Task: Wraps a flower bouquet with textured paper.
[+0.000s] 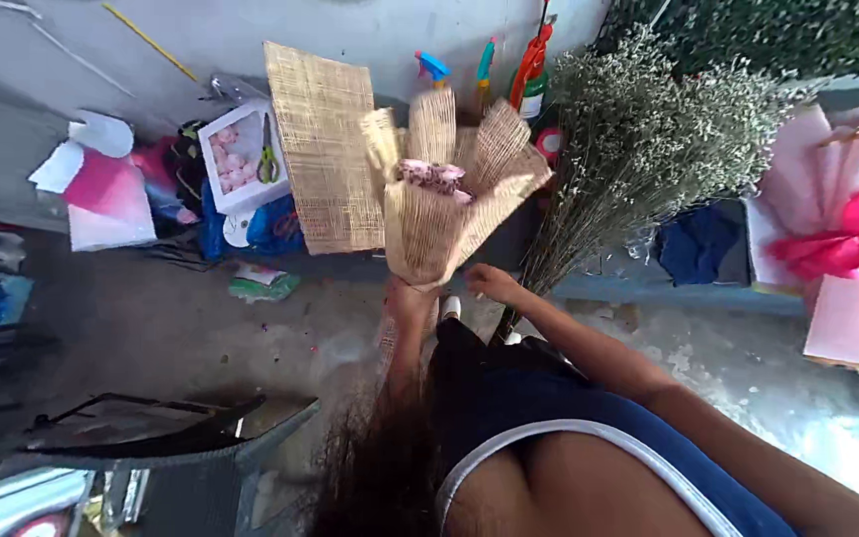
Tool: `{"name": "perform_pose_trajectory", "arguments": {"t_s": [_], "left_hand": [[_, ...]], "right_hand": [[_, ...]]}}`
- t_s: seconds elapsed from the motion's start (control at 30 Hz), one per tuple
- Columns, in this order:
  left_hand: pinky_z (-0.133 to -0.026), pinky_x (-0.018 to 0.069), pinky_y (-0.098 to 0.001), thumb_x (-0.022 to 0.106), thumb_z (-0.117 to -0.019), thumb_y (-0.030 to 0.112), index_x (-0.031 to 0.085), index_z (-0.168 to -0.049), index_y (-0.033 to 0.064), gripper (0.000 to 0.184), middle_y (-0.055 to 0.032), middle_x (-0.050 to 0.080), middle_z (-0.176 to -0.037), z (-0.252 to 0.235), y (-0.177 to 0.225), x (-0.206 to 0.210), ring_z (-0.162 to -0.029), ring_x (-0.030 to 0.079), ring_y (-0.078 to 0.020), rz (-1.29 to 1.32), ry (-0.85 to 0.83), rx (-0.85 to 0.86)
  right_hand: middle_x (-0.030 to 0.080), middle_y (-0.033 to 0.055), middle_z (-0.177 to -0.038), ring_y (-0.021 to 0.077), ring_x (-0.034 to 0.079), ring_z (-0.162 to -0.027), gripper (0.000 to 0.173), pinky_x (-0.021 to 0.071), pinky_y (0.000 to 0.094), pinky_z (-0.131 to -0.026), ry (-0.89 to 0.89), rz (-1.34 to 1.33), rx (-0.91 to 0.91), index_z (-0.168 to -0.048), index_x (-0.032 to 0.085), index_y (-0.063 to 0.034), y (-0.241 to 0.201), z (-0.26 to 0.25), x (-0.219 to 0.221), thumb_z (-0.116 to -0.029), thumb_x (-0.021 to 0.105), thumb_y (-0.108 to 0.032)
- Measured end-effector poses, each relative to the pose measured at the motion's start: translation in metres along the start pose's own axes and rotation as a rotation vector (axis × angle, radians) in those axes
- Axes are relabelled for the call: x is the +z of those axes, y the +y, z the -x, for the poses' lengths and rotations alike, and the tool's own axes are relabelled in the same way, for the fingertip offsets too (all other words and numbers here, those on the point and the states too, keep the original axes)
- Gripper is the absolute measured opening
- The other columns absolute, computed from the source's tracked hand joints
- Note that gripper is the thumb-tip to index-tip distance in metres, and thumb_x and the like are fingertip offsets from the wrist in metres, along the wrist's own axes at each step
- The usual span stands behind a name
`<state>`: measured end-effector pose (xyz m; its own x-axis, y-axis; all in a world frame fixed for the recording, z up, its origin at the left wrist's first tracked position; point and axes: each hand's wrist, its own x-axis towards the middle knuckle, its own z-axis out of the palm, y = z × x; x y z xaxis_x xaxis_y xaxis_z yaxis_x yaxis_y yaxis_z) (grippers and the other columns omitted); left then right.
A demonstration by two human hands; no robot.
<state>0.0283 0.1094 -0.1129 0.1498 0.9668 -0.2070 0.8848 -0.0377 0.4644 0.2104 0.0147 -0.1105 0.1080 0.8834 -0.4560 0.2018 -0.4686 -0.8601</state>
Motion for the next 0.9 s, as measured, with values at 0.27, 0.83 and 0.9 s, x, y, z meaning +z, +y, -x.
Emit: {"name": "perform_pose_trajectory", "arguments": {"t_s": [0.27, 0.83, 0.9], "left_hand": [[-0.109, 0.0339, -0.0699, 0.092, -0.0650, 0.053, 0.038, -0.152, 0.0013, 0.115, -0.0219, 0.046, -0.152, -0.029, -0.006, 0.039, -0.141, 0.043, -0.0408, -0.186, -0.167, -0.061], [-0.109, 0.0402, -0.0640, 0.079, -0.0913, 0.023, 0.056, -0.137, -0.0056, 0.059, -0.0323, 0.060, -0.132, -0.132, -0.002, 0.010, -0.127, 0.056, -0.0476, 0.005, -0.463, 0.224], [-0.111, 0.0402, -0.0626, 0.077, -0.0922, 0.017, 0.053, -0.142, -0.0046, 0.059, -0.0303, 0.060, -0.135, -0.131, 0.000, -0.012, -0.129, 0.056, -0.0455, 0.086, -0.511, 0.264]], "right_hand": [[0.060, 0.0252, -0.132, 0.0319, 0.064, -0.106, 0.041, 0.0504, 0.0471, -0.092, -0.187, 0.019, 0.232, -0.145, 0.049, 0.0000, 0.033, 0.033, 0.002, -0.1091, 0.048, -0.020], [0.057, 0.0256, -0.137, 0.0326, 0.062, -0.116, 0.049, 0.0510, 0.0464, -0.097, 0.054, -0.252, 0.253, -0.146, 0.046, 0.0017, 0.031, -0.009, 0.006, -0.1010, 0.061, -0.008], [0.051, 0.0258, -0.145, 0.0343, 0.062, -0.117, 0.059, 0.0515, 0.0475, -0.097, 0.097, -0.299, 0.196, -0.150, 0.042, -0.0004, 0.026, -0.027, 0.010, -0.0972, 0.067, -0.007]]}}
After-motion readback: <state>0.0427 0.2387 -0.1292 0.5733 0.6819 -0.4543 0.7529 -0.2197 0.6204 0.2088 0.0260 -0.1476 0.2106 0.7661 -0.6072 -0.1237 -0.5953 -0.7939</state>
